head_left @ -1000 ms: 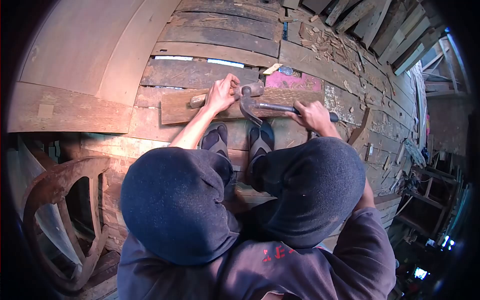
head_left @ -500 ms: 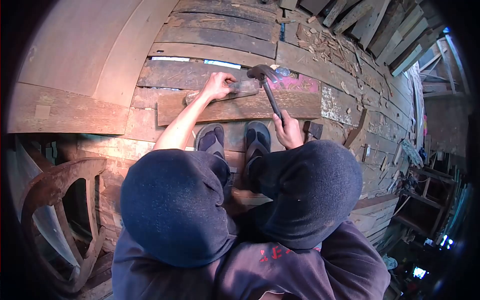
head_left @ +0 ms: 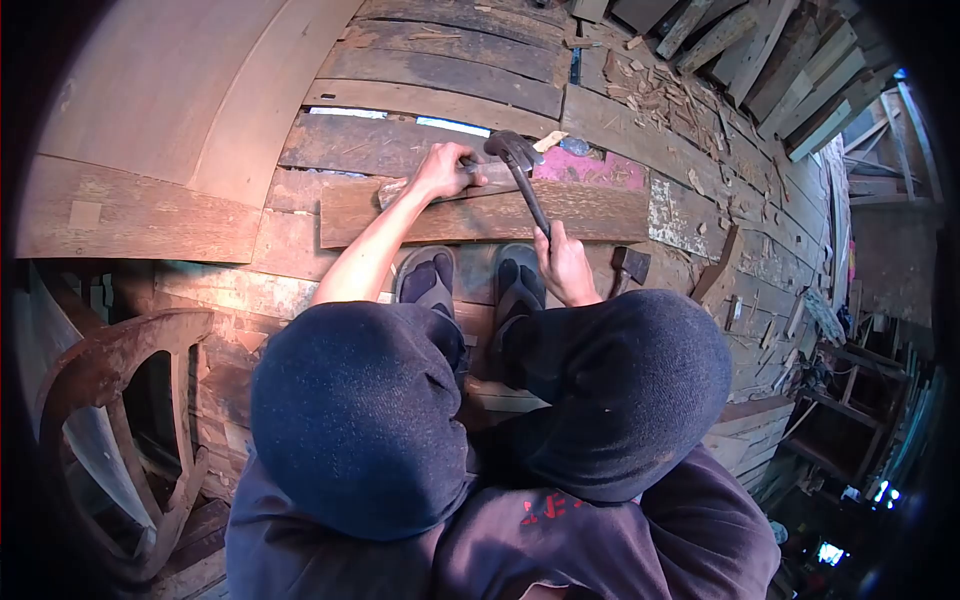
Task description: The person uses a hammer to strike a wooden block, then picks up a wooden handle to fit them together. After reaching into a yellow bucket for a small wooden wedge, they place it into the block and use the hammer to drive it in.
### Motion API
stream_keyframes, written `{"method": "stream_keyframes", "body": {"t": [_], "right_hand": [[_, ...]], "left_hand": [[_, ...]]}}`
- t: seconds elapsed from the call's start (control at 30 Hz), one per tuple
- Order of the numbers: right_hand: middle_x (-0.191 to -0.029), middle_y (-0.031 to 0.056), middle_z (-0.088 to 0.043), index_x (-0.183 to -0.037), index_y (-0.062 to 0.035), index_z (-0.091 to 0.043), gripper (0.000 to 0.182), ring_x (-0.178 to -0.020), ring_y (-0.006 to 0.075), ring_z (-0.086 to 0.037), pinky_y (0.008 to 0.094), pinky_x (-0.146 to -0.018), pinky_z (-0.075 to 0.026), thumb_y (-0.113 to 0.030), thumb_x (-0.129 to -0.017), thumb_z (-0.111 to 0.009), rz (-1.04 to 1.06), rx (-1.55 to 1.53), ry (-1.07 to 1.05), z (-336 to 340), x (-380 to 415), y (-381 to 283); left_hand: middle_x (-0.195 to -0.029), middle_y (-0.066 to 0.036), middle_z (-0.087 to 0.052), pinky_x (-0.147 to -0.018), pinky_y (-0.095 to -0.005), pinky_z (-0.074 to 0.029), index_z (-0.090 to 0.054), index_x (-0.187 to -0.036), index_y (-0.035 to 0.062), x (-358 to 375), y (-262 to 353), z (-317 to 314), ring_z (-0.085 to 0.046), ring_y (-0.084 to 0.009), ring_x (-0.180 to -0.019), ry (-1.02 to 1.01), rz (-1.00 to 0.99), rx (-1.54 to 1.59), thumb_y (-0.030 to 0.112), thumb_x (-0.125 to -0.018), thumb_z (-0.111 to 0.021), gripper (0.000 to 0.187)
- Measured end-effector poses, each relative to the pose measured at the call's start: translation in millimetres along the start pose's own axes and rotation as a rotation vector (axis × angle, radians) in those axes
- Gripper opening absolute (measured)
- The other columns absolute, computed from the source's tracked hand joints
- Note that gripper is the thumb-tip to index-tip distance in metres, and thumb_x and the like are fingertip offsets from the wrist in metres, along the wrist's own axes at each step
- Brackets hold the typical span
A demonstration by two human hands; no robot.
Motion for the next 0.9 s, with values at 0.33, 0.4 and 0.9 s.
{"method": "stream_keyframes", "body": {"t": [0.33,0.4,0.9], "right_hand": [[-0.062,0.0306,-0.060,-0.094,0.0018,-0.051,0.032,-0.062,0.0507,-0.063,0.0596,-0.057,-0.048,-0.028,-0.104,-0.052,-0.076,-0.010,0.019,9.0,-7.0,-7.5],[-0.063,0.0311,-0.060,-0.094,0.0018,-0.051,0.033,-0.064,0.0512,-0.063,0.0596,-0.058,-0.049,-0.029,-0.104,-0.051,-0.072,-0.054,0.054,11.9,-0.2,-8.6],[-0.064,0.0306,-0.061,-0.096,-0.0003,-0.049,0.030,-0.067,0.0521,-0.063,0.0603,-0.059,-0.048,-0.028,-0.105,-0.051,-0.109,0.020,-0.041,36.5,2.1,-21.2]], "left_hand": [[-0.091,-0.018,-0.076,-0.078,-0.0375,-0.057,-0.077,-0.104,0.0022,3.5,-5.3,-6.1,-0.075,-0.0263,-0.085,0.045,-0.067,-0.009,0.028,-0.069,-0.085,0.044],[-0.092,-0.018,-0.076,-0.078,-0.0376,-0.057,-0.077,-0.104,0.0027,4.9,1.0,-1.8,-0.075,-0.0266,-0.085,0.047,-0.058,-0.018,0.028,-0.070,-0.084,0.043],[-0.088,-0.017,-0.075,-0.076,-0.0378,-0.056,-0.077,-0.104,0.0050,16.8,9.0,-5.3,-0.073,-0.0257,-0.081,0.126,-0.042,-0.023,0.023,-0.071,-0.089,0.039]]}}
Point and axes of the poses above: each hand's wrist, its own x-axis away from the middle knuckle, its own z-axis out of the back of the hand, y = z × x, the point moved 7 cm from there along -x, towards the middle knuckle
